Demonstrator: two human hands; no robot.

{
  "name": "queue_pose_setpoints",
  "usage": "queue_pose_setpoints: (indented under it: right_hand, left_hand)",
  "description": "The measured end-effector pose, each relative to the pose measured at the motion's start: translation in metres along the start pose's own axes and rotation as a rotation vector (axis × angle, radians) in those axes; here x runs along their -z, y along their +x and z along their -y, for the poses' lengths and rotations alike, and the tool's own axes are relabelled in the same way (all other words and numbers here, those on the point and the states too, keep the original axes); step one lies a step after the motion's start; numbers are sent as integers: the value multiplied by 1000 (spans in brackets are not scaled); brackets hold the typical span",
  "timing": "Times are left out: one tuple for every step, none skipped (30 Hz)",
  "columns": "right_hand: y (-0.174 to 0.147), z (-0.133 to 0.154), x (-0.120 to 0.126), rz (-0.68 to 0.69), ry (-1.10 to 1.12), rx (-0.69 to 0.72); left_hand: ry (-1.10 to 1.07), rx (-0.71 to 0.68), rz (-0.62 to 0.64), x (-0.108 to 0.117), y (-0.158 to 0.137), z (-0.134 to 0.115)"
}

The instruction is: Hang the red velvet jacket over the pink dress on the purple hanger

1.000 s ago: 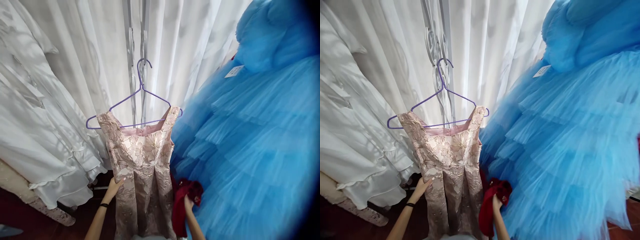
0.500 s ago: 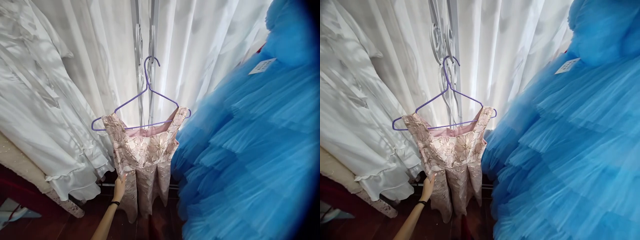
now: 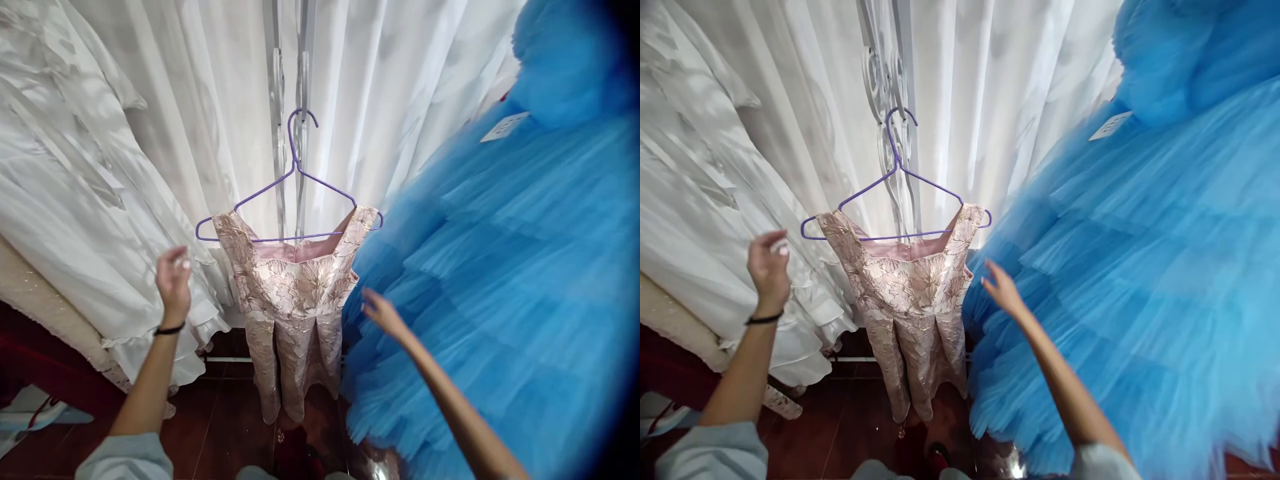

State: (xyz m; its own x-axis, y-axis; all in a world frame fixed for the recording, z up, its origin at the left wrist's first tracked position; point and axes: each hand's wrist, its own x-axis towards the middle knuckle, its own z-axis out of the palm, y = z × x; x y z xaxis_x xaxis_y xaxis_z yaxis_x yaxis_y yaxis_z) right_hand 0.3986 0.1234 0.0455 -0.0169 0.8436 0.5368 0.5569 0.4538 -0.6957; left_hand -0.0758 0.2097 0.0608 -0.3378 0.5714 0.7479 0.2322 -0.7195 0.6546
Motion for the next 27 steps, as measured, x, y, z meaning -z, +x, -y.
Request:
queue_pose_setpoints:
  right_hand:
    - [18,-1,13,-81,-50,-2]
    - [39,0,26,-159,-101,12]
    - [61,5,38,-215,-144,39]
    - [84,12,48,-235,-169,72]
    - [105,20,54,-213,-179,99]
    - [123,29,58,-161,-174,112]
    - [137,37,60,-97,-159,112]
    - [145,44,60,-42,-145,106]
    - [149,49,60,-8,-132,99]
    - [149,52,60,3,-121,93]
    - [145,53,61,-4,-109,89]
    - [140,53,63,-17,-95,80]
    - [134,51,66,-22,-82,62]
    - [128,49,69,-21,-69,37]
    - [122,47,72,-20,-54,11]
    - [117,45,73,-27,-34,-10]
    - [113,43,73,-47,-10,-25]
    - [109,41,71,-82,23,-34]
    - [106,39,68,-134,66,-37]
    - [103,38,62,-196,121,-39]
    - [101,37,56,-258,188,-43]
    - [98,37,48,-311,262,-50]
    - [95,36,40,-352,340,-62]
    - [93,35,31,-378,414,-81]
    - [90,34,22,-391,483,-112]
    - [86,32,12,-396,548,-156]
    - [81,29,3,-401,609,-210]
  left_hand:
    - [38,-120,62,-6,28,-18]
    - [122,-211,147,-15,51,-34]
    - [233,-280,225,-24,69,-46]
    - [297,-308,311,-34,83,-53]
    - [321,-289,392,-44,91,-56]
    - [326,-252,457,-52,96,-56]
    - [307,-203,504,-59,98,-53]
    - [284,-157,530,-62,97,-49]
    - [270,-129,536,-63,96,-45]
    - [256,-108,530,-62,94,-41]
    - [229,-68,520,-59,92,-39]
    - [190,-7,508,-54,90,-38]
    - [143,72,490,-49,88,-38]
    - [91,161,465,-44,86,-39]
    - [39,250,430,-40,84,-41]
    - [-10,323,387,-37,80,-42]
    - [-51,372,339,-35,76,-43]
    - [-93,410,288,-35,71,-43]
    - [-139,444,238,-36,65,-42]
    - [-189,476,189,-37,58,-40]
    - [-246,509,139,-39,51,-37]
    - [-307,548,87,-41,43,-34]
    - [-369,589,35,-43,35,-30]
    - [-425,629,-11,-44,27,-25]
    - [-473,665,-45,-44,18,-20]
    - [-507,697,-61,-45,9,-14]
    - [-525,723,-60,-45,-1,-9]
